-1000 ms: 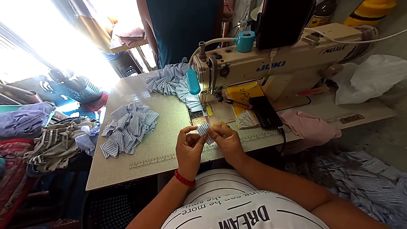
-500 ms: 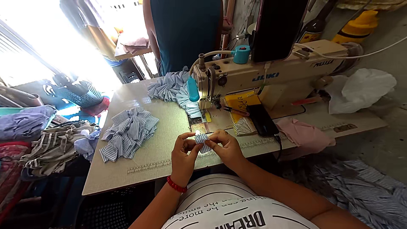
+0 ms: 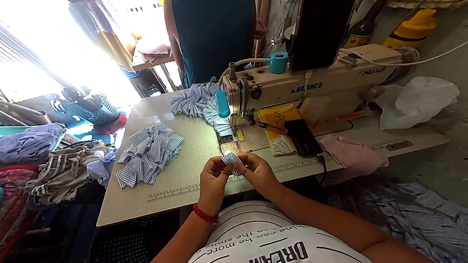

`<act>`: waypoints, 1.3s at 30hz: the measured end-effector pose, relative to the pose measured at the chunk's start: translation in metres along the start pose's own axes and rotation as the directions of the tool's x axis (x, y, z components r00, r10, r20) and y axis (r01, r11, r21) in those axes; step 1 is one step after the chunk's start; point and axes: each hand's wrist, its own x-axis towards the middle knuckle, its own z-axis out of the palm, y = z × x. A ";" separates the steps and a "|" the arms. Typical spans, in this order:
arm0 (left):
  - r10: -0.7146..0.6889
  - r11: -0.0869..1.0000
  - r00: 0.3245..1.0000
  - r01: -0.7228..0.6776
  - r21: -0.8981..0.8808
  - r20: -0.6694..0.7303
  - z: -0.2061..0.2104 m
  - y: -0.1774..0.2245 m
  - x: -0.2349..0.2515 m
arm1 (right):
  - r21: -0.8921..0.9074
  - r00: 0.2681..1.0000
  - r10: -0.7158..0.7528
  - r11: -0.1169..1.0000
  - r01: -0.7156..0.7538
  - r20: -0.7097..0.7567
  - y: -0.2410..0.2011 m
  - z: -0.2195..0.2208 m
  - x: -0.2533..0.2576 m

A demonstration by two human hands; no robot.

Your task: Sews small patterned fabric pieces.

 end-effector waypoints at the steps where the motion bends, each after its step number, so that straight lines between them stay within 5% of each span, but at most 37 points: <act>1: 0.025 0.999 1.000 -0.025 0.027 -0.005 0.000 -0.001 0.000 | -0.046 0.999 -0.038 0.998 0.037 -0.032 0.003 0.001 -0.001; 7: 0.085 0.924 0.995 -0.100 0.368 0.058 -0.006 0.006 0.004 | -0.389 0.969 -0.243 0.890 0.238 0.036 0.008 -0.008 0.001; 14: 0.198 0.955 0.979 -0.206 0.215 0.056 -0.004 0.008 0.004 | 0.118 0.990 0.036 0.992 -0.053 0.140 -0.009 -0.007 -0.001; 20: 0.201 0.956 0.980 -0.195 0.220 -0.005 -0.005 0.008 0.002 | 0.070 0.994 -0.034 0.997 0.027 0.101 -0.008 -0.008 -0.004; 25: 0.050 0.977 0.999 -0.053 0.204 0.016 -0.004 0.016 0.001 | 0.066 0.999 -0.043 0.997 0.041 0.019 -0.006 -0.008 -0.002; 34: 0.040 0.984 0.999 -0.046 0.174 0.035 -0.007 0.008 0.006 | 0.180 0.995 0.076 0.981 -0.065 -0.056 -0.009 -0.008 0.003; 39: -0.190 0.963 0.982 0.190 0.193 -0.018 -0.003 0.017 0.013 | 0.085 0.994 0.032 0.996 -0.023 -0.106 0.000 -0.013 0.007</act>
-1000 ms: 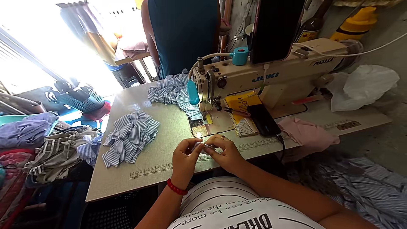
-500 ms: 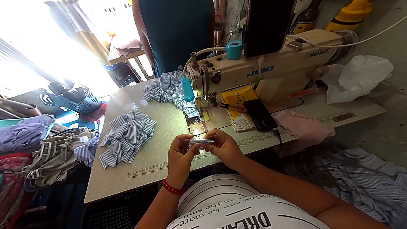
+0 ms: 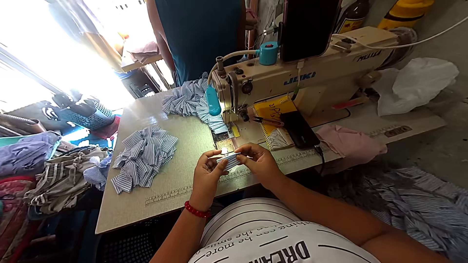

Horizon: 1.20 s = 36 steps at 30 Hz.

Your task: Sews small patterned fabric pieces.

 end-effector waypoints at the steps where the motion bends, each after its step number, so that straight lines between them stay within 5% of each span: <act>1: -0.022 0.999 1.000 0.022 0.023 -0.005 0.000 0.000 0.001 | -0.002 1.000 -0.013 1.000 0.013 0.001 0.001 -0.001 0.000; 9: 0.187 0.980 0.982 -0.186 0.070 -0.014 0.003 -0.014 0.006 | -0.011 0.999 0.035 0.999 -0.035 0.025 0.003 -0.004 0.003; 14: 0.214 0.974 0.974 -0.207 0.090 -0.081 0.004 -0.018 0.012 | -0.034 0.993 -0.052 0.998 0.048 -0.106 0.007 0.000 0.006; 20: 0.139 0.958 0.981 -0.098 0.270 -0.137 0.004 -0.015 0.044 | -0.406 0.994 -0.033 0.914 -0.011 -0.102 0.010 -0.004 0.041; 29: 0.039 0.566 0.999 0.009 0.824 -0.037 0.010 -0.011 0.102 | -0.856 0.992 0.119 0.508 -0.100 -0.045 0.018 0.008 0.085; 33: 0.189 0.376 0.980 -0.137 0.917 0.069 0.006 -0.024 0.108 | -0.925 0.989 0.143 0.369 -0.095 -0.045 0.020 0.014 0.090; 36: 0.421 0.249 0.866 -0.398 0.883 0.271 -0.002 -0.039 0.105 | -0.919 0.987 0.150 0.380 -0.103 -0.049 0.019 0.012 0.091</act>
